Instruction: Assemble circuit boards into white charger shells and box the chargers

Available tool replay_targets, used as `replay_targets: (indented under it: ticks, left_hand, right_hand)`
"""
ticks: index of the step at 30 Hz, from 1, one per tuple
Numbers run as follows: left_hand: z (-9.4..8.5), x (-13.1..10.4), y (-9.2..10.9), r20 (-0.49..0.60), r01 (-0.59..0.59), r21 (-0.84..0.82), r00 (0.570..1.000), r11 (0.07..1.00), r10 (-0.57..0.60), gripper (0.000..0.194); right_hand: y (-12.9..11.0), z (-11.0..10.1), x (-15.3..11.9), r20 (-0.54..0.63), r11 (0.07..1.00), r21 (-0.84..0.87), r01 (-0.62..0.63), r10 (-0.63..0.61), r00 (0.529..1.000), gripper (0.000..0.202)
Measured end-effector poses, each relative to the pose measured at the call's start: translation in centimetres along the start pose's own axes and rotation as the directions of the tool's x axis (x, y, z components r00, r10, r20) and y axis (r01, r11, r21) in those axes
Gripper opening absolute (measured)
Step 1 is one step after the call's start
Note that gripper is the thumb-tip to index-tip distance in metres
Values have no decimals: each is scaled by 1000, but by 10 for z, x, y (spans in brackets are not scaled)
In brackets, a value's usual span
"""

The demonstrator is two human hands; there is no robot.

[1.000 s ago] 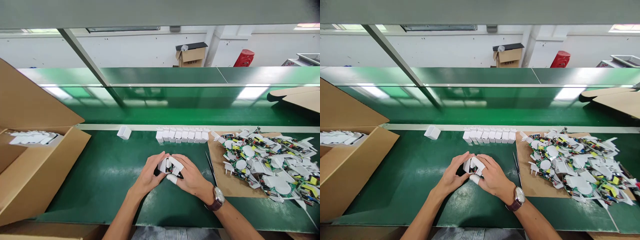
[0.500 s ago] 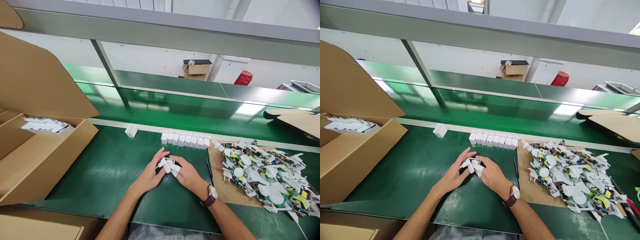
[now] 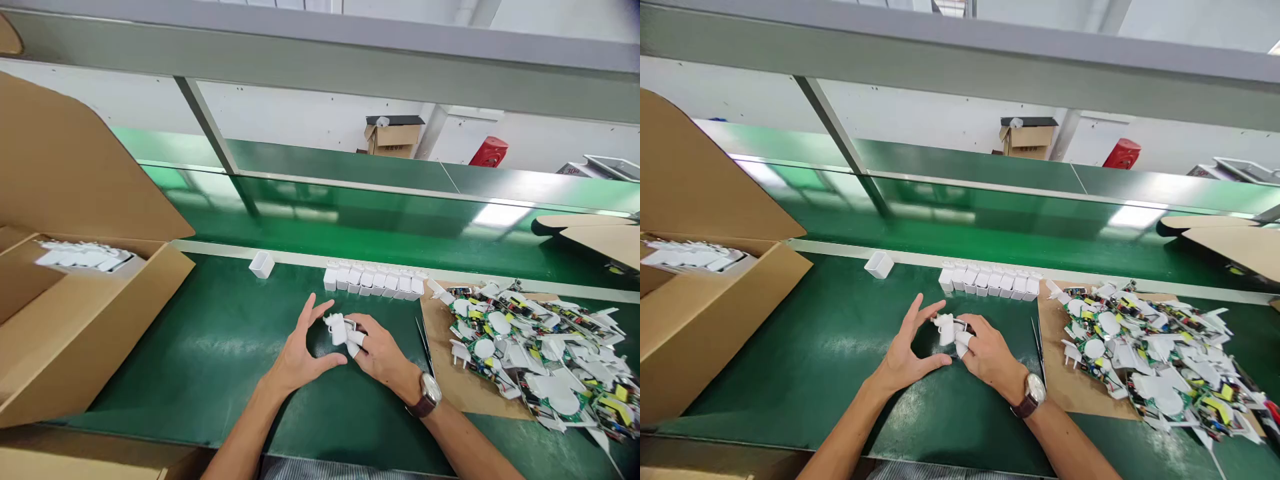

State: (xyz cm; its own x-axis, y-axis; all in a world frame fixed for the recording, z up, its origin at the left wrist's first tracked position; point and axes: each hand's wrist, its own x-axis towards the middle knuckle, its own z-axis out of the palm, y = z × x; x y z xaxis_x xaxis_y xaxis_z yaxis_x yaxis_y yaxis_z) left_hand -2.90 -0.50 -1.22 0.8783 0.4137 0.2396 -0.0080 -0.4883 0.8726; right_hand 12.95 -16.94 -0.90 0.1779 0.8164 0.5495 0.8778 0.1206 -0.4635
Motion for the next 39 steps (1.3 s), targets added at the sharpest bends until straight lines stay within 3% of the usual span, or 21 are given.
replay_targets:
  ticks: [5,9,16,23,29,32,39]
  left_hand:
    - [4,0,-5,-64,-46,121,996,992,54,67]
    - [6,1,-12,-117,-21,45,993,999,26,50]
    - [8,2,-13,-111,-34,-42,993,999,29,42]
    - [7,2,-14,-105,5,-71,994,997,-12,37]
    - [4,3,-11,-34,116,38,993,993,-114,33]
    - [2,3,-8,15,145,84,989,986,-146,34]
    - [3,3,-7,16,169,68,985,983,-171,43]
  right_hand:
    - [1,6,-5,11,999,11,-38,37,999,38]
    - [-3,5,-6,-1,998,-47,-43,43,999,37]
    - [-6,3,-5,3,984,82,-160,160,987,32]
    - [-9,1,-1,130,992,-57,-112,118,984,30]
    - [0,0,-9,98,940,207,-272,257,962,43]
    - [2,1,-12,74,918,236,-318,309,948,41]
    - [0,6,-12,6,993,14,-118,117,993,34]
